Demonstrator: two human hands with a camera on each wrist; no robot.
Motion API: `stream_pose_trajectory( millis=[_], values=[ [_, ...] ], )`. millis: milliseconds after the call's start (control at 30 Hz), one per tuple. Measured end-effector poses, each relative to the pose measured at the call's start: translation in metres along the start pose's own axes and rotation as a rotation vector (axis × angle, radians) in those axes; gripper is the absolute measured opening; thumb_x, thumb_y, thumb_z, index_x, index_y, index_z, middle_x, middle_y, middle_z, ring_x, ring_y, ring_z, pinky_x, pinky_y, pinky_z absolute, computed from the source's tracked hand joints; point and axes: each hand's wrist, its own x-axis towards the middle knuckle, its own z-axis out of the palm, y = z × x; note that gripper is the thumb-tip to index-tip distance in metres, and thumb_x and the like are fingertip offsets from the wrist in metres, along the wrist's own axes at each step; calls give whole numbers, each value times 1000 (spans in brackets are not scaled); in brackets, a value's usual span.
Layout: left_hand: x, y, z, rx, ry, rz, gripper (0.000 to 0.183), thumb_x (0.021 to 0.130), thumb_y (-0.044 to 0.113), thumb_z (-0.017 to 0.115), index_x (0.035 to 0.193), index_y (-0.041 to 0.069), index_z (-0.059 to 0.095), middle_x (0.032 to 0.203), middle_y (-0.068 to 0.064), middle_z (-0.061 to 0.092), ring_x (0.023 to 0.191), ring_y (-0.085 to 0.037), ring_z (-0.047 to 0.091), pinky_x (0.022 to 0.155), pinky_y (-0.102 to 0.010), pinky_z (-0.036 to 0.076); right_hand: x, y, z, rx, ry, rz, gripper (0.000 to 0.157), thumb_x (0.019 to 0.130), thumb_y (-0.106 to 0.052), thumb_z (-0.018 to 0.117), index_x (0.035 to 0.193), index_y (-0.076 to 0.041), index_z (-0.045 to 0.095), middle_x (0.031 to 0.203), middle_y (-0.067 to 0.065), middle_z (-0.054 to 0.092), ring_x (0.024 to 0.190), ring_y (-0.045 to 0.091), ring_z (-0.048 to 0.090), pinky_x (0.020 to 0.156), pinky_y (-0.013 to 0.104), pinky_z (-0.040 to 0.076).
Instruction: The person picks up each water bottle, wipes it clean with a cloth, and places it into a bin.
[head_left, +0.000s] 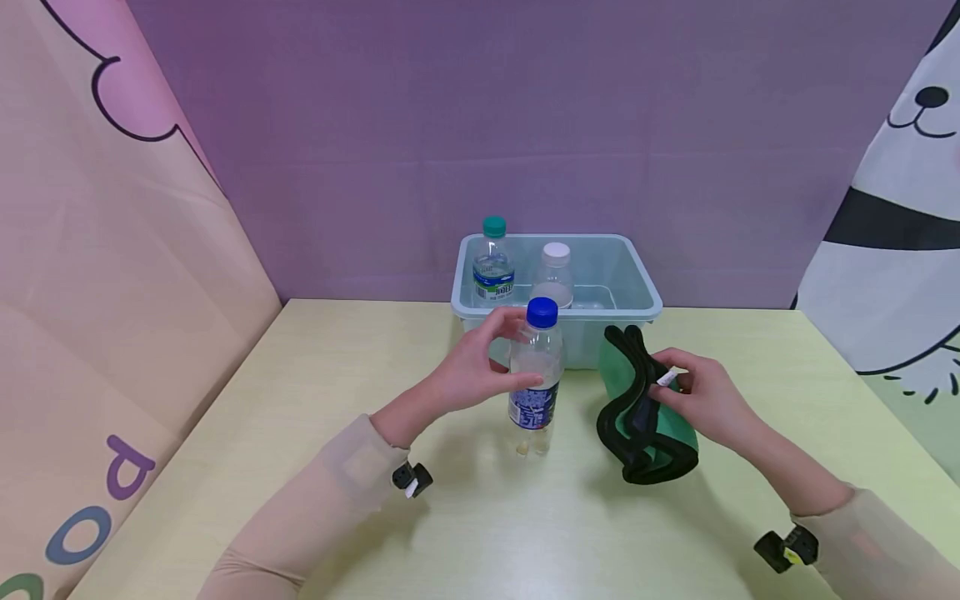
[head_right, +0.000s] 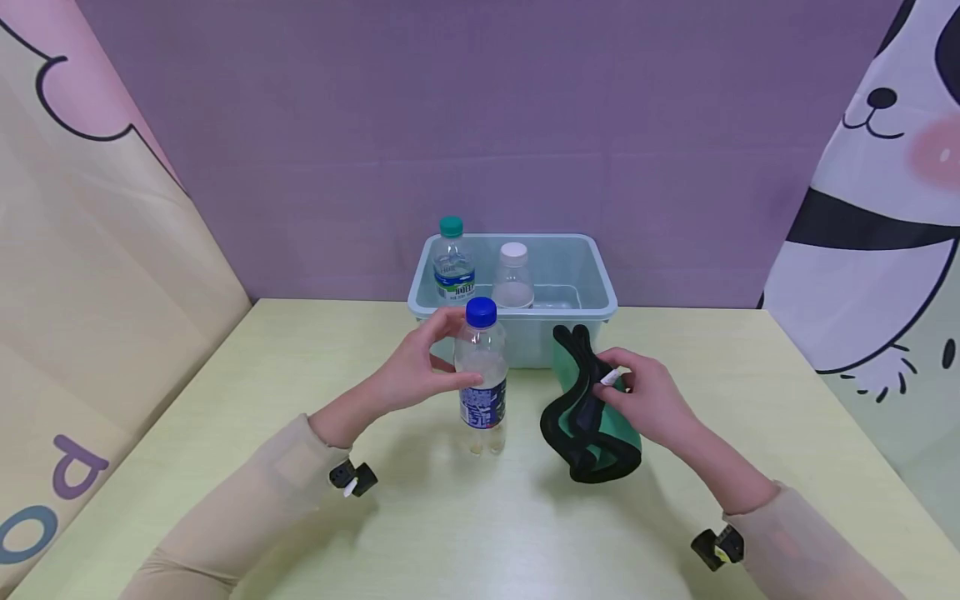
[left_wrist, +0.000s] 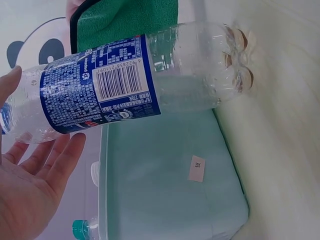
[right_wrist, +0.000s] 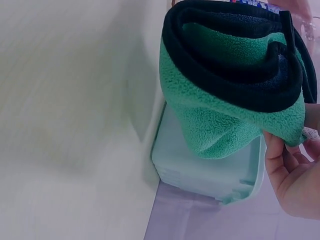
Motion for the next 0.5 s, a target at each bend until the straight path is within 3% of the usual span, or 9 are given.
stream_pose_trajectory(
  millis=[267, 500],
  values=[
    [4, 9, -4, 2, -27, 30, 69, 81, 11, 80, 138, 11, 41, 126, -6, 54, 115, -21, 52, 72, -32, 57, -2, 4, -10, -22, 38, -19, 28, 82, 13, 68, 109, 8, 61, 95, 15, 62, 61, 8, 62, 57, 18, 51],
    [20, 30, -11, 28, -49, 99, 70, 81, 13, 80, 139, 11, 40, 126, -5, 56, 116, -19, 52, 71, -32, 57, -6, 7, -18, -30, 70, -11, 28, 83, 12, 69, 109, 8, 62, 91, 5, 62, 59, 7, 64, 55, 18, 50]
  ],
)
